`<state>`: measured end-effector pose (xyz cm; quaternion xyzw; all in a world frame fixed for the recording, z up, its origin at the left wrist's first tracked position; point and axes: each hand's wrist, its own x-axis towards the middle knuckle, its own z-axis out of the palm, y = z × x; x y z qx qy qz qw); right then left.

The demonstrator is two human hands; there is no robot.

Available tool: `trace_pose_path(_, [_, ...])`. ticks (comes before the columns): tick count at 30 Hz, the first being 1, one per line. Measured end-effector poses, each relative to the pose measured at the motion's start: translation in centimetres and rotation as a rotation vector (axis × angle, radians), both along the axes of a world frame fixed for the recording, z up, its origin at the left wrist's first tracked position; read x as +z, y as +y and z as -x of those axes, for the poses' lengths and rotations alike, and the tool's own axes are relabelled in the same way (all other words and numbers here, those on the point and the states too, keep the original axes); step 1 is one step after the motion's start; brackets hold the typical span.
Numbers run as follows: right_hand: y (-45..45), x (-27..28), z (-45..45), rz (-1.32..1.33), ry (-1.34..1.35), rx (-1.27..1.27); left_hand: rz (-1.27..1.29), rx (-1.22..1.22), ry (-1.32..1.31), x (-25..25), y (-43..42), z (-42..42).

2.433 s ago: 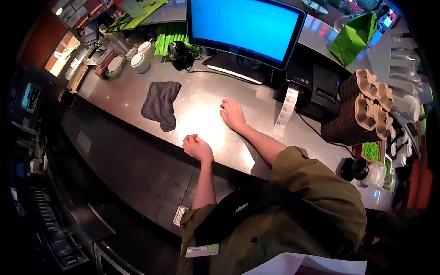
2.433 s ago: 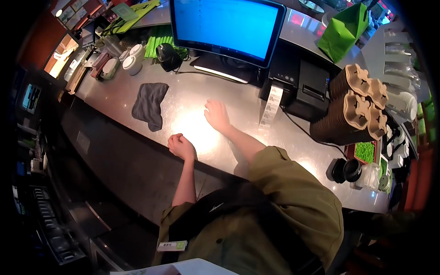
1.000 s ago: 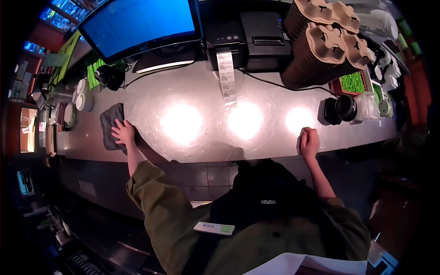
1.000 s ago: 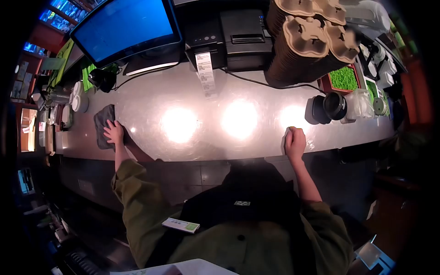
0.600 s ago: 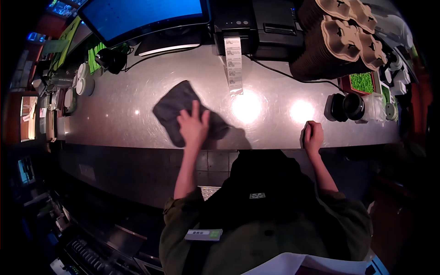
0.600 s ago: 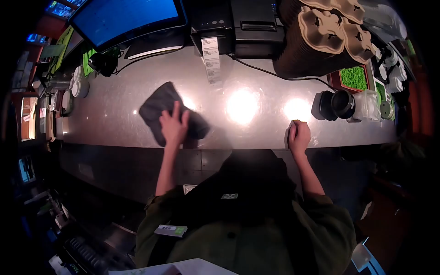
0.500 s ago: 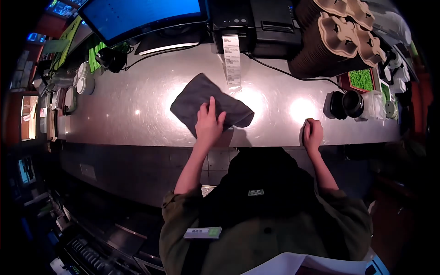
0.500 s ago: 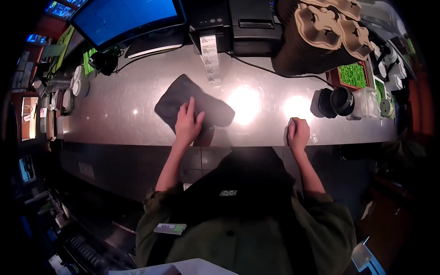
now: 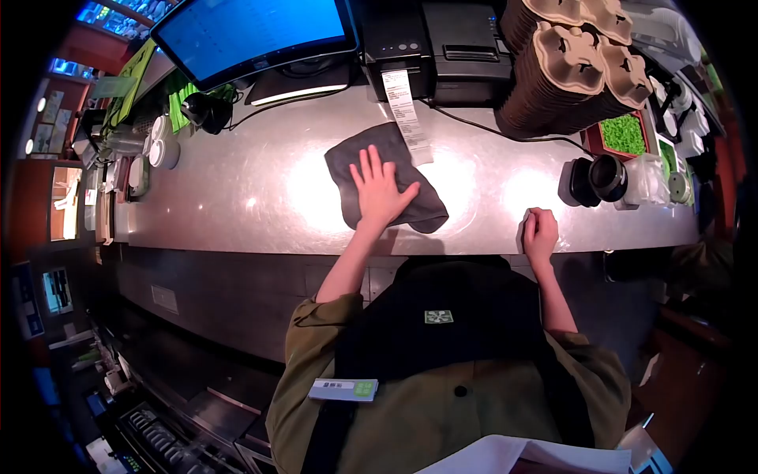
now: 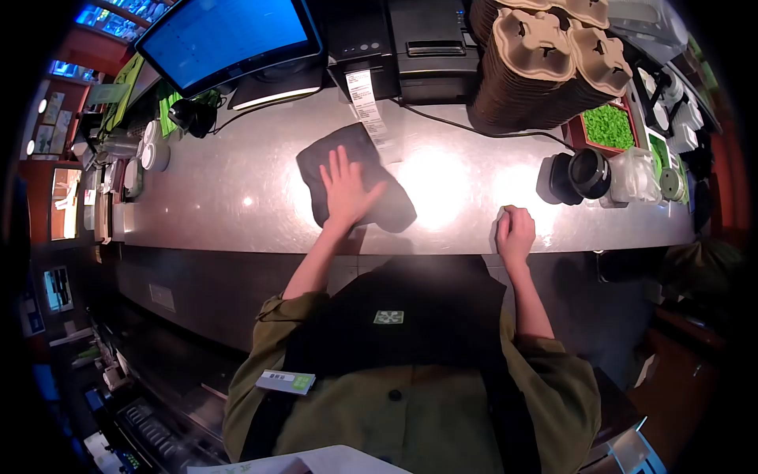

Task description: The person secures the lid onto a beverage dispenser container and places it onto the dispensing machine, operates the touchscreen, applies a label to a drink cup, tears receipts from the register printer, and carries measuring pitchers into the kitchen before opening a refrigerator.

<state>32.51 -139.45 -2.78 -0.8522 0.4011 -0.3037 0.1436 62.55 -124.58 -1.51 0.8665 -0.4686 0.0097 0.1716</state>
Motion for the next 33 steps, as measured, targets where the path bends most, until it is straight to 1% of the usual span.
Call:
trace_pose_path(2, [0.0,-0.1,-0.1,0.003,0.006,-0.006,0.037,-0.041,-0.011,0.1,-0.5,0.8])
trace_pose_path(5, [-0.3,0.2,-0.6,-0.05,-0.012,-0.013,0.059,-0.118,0.037,0.4,-0.7,1.4])
trace_pose_path(8, [-1.2,0.3,-3.1,-0.359,-0.18,-0.016,0.078,-0.142,0.058,0.7,-0.4,1.4])
trace_pose_path(11, [-1.5,2.4,-8.0,-0.278,-0.279,0.219,0.071,-0.142,0.056,1.0,-0.5,1.2])
trace_pose_path(13, [-1.8,2.9,-11.1,-0.288,-0.272,0.307,0.07,-0.14,0.053,1.1,-0.5,1.2])
trace_pose_path(15, [-1.8,3.6,-14.5,-0.196,-0.307,0.415,0.089,-0.137,0.05,0.9,-0.5,1.3])
trace_pose_path(17, [-1.9,3.7,-17.6,-0.109,-0.307,0.461,0.103,-0.135,0.048,0.8,-0.4,1.3])
trace_pose_path(20, [-0.7,3.7,-21.2,-0.257,-0.331,0.454,0.114,-0.128,0.041,1.0,-0.3,1.3])
trace_pose_path(23, [-1.0,2.5,-22.3,-0.686,-0.26,0.429,0.121,-0.121,0.041,1.2,-0.3,1.0])
trace_pose_path(24, [-0.9,2.8,-22.2,-0.68,-0.256,0.464,0.125,-0.117,0.045,1.2,-0.3,1.0])
trace_pose_path(27, [0.2,4.2,-21.4,-1.008,-0.438,0.541,0.152,-0.094,0.021,0.7,-0.8,0.2])
trace_pose_path(28, [0.6,5.4,-20.9,-1.037,-0.367,0.542,0.159,-0.077,0.01,0.5,-1.2,-0.1])
trace_pose_path(31, [1.0,4.7,-20.2,-1.216,-0.424,0.547,0.182,-0.017,-0.004,0.1,-2.2,-1.2])
trace_pose_path(32, [1.1,4.7,-20.1,-1.224,-0.417,0.524,0.118,-0.003,-0.054,-0.5,-2.5,-1.9])
trace_pose_path(33, [1.4,5.0,-20.0,-1.232,-0.41,0.503,0.126,0.012,-0.054,-0.5,-2.8,-2.1])
